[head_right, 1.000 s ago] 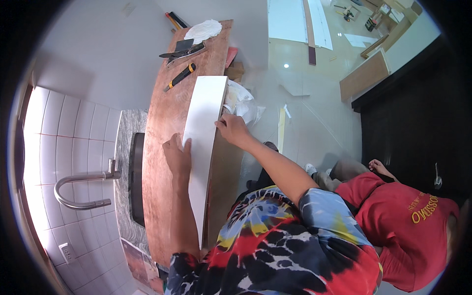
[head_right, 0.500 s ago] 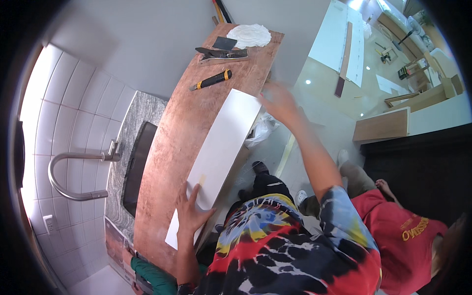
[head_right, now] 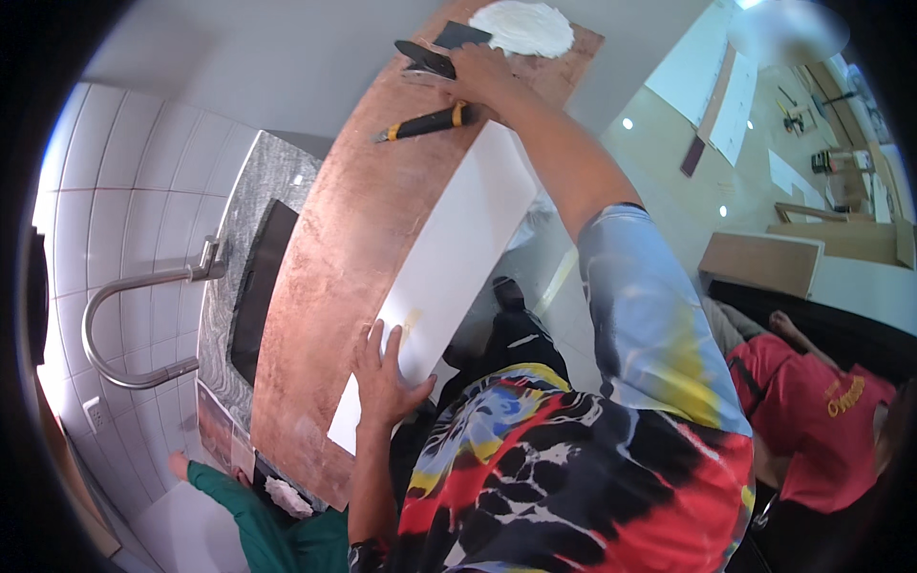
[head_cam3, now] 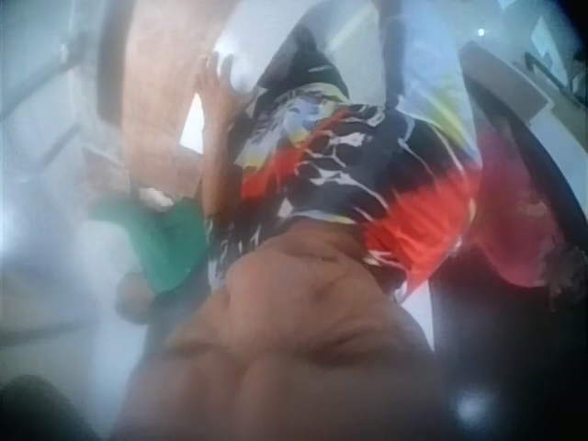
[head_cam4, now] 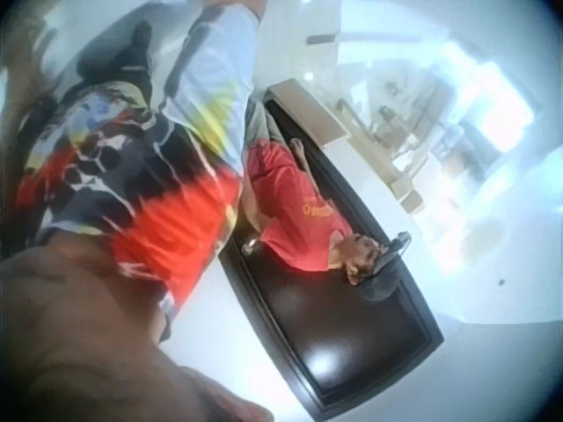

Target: The person uses a utility knife and a wooden straightedge to cut a white panel on a countertop, then moves to the floor to cut a larger white panel. They score the material along the straightedge and snap the pieces apart.

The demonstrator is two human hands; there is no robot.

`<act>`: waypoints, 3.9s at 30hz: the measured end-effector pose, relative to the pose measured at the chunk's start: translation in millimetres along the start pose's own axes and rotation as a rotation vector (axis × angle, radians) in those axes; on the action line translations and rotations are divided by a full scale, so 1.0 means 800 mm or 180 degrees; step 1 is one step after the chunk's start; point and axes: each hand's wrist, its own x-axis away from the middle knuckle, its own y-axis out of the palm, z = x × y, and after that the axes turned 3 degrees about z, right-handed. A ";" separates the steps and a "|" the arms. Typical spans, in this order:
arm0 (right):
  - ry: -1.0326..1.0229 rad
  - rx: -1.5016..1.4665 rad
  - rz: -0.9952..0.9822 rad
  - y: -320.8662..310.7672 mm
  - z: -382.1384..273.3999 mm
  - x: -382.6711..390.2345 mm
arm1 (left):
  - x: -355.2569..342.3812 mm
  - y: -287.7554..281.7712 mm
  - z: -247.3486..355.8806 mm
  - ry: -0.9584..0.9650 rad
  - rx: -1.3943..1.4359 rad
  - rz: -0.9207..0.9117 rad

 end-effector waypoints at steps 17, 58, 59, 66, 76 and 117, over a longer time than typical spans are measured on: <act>0.3449 -0.4209 0.2074 -0.106 -0.078 0.506 | -0.041 0.045 -0.012 0.1126 0.0381 0.0764; 0.3579 -0.2221 0.2032 -0.021 -0.117 0.344 | -0.075 0.004 -0.016 0.1259 0.0423 0.0351; 0.3697 -0.2151 0.2025 -0.005 -0.144 0.368 | -0.076 0.006 -0.017 0.1288 0.0422 0.0403; 0.3104 -0.3263 0.2351 -0.025 -0.323 0.474 | -0.077 0.012 -0.027 0.1186 0.0361 0.0511; 0.3357 -0.1824 0.2317 -0.021 0.079 0.222 | -0.072 0.003 -0.023 0.0945 0.0599 0.0163; 0.3652 -0.2013 0.2269 0.018 -0.194 0.404 | -0.077 0.027 -0.031 0.1322 0.0488 0.0833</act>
